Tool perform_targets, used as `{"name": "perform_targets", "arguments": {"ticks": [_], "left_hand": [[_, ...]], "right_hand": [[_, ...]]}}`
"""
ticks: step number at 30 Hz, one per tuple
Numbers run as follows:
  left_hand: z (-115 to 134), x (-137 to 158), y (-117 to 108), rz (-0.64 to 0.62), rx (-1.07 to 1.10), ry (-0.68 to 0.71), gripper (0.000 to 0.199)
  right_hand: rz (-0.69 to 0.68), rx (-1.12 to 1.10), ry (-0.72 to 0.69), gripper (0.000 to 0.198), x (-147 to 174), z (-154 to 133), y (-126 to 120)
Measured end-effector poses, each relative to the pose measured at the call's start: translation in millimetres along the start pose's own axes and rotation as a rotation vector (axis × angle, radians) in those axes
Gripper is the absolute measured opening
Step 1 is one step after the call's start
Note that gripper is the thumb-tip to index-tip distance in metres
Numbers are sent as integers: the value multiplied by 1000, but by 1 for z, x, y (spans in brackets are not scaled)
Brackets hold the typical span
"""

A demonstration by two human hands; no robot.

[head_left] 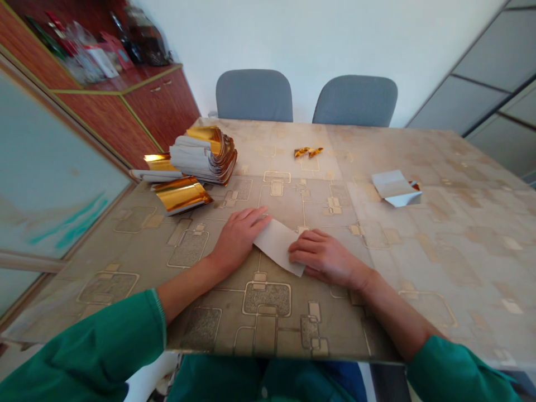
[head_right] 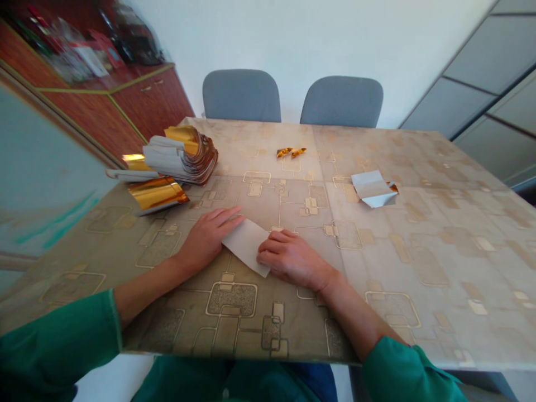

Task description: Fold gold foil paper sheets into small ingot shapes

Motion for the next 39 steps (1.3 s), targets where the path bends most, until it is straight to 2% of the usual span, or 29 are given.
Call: {"name": "perform_targets", "arguments": {"ticks": [2, 3, 6, 8, 9, 12, 16, 20, 23, 26, 30, 34, 39], "left_hand": [[8, 8, -9, 57, 33, -3, 41], [17, 14, -12, 53, 72, 39, 38], [42, 29, -9, -51, 205, 107, 33], [52, 34, -4, -93, 235, 123, 44], [54, 34, -1, -106, 238, 119, 38], [52, 32, 7, -103, 273, 102, 5], [42, 29, 11, -112, 454, 105, 18], [40, 29, 13, -178, 579, 110, 19], [36, 27, 11, -176, 571, 28, 5], [31, 27, 9, -156, 472, -63, 17], [26, 26, 6, -92, 353, -137, 19], [25, 26, 3, -32, 354, -150, 35], [28, 27, 7, -72, 357, -146, 51]], "right_hand": [[-26, 59, 11, 15, -3, -1, 8], [-23, 93, 23, 17, -4, -2, 10], [10, 135, 60, 22, -6, -2, 12], [27, 76, 72, 24, -7, -2, 11], [29, 24, 73, 23, -7, -2, 11], [12, -148, 99, 17, 0, 4, 7], [17, -263, 209, 36, 16, 22, -1], [36, -318, 186, 18, 21, 25, -6], [60, -382, 181, 11, 19, 25, -8], [65, -408, 199, 19, 18, 24, -7], [111, -395, 278, 25, 17, 30, -5], [196, -371, 398, 28, 21, 39, -3], [146, -406, 481, 29, 26, 42, 4]]}}
Point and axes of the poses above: each hand's wrist, its own x-axis away from the middle knuckle, its own y-axis out of the palm, z = x × y, the point moved 8 cm from there along -x, towards the middle knuckle, and after that the axes turned 12 degrees about -y, right-handed, at the moved point
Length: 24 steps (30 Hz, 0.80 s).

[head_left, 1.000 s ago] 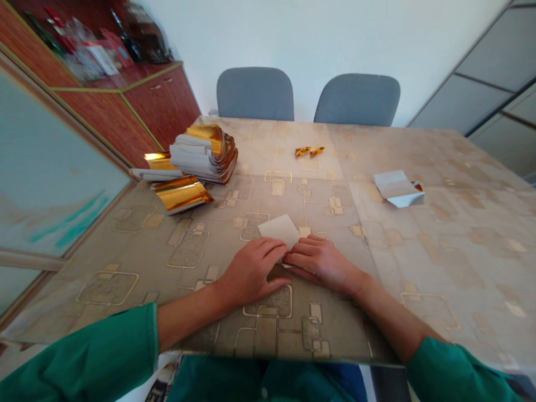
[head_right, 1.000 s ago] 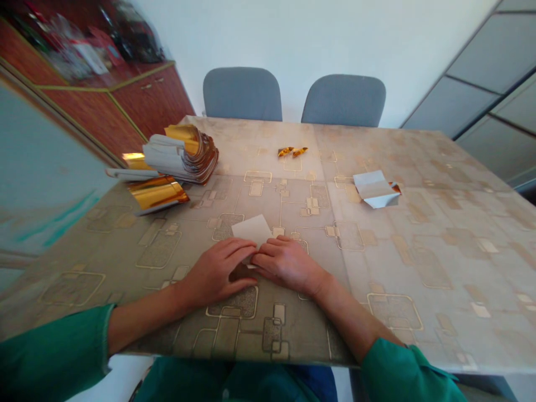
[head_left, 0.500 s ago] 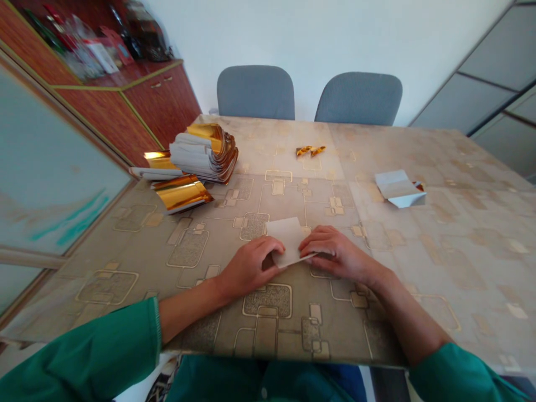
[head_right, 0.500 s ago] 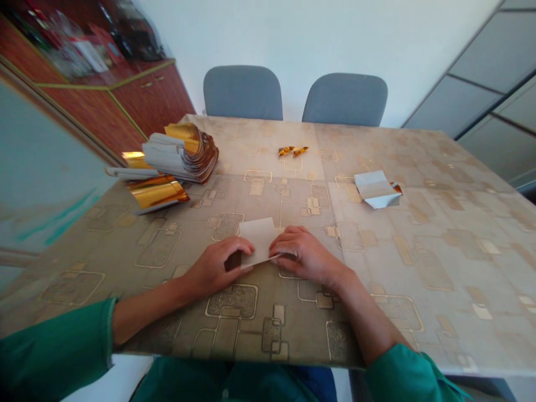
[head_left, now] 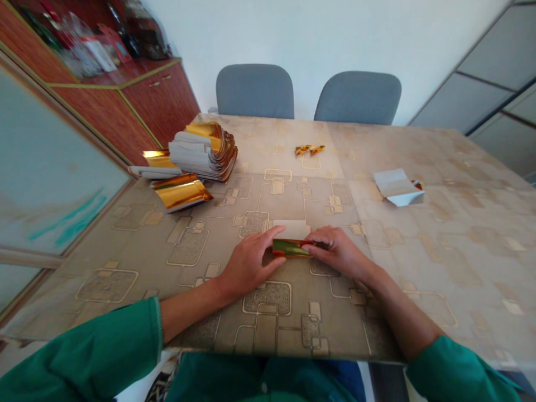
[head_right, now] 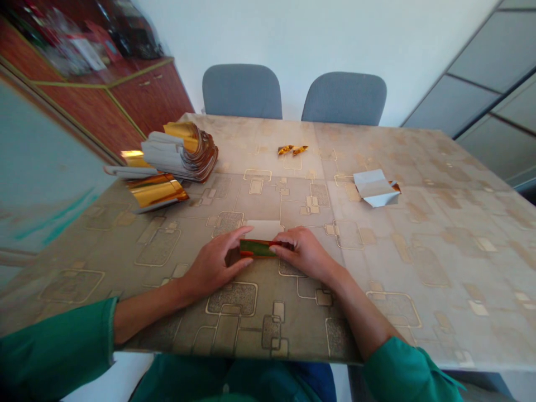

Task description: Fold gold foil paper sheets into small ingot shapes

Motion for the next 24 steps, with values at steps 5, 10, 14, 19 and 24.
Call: {"name": "perform_targets", "arguments": {"ticks": [5, 10, 14, 19, 24], "left_hand": [[0, -1, 1, 21, -29, -5, 45], [22, 9, -10, 189, -222, 232, 19], [33, 14, 5, 66, -330, 381, 23], [26, 10, 15, -30, -299, 322, 29], [23, 10, 17, -42, -277, 318, 30]], "right_hand": [[20, 41, 44, 23, -2, 4, 4], [53, 85, 83, 22, -3, 7, 6], [68, 70, 53, 18, -4, 5, 6], [166, 283, 26, 24, 0, 19, -22], [270, 804, 303, 35, 20, 79, -93]]}}
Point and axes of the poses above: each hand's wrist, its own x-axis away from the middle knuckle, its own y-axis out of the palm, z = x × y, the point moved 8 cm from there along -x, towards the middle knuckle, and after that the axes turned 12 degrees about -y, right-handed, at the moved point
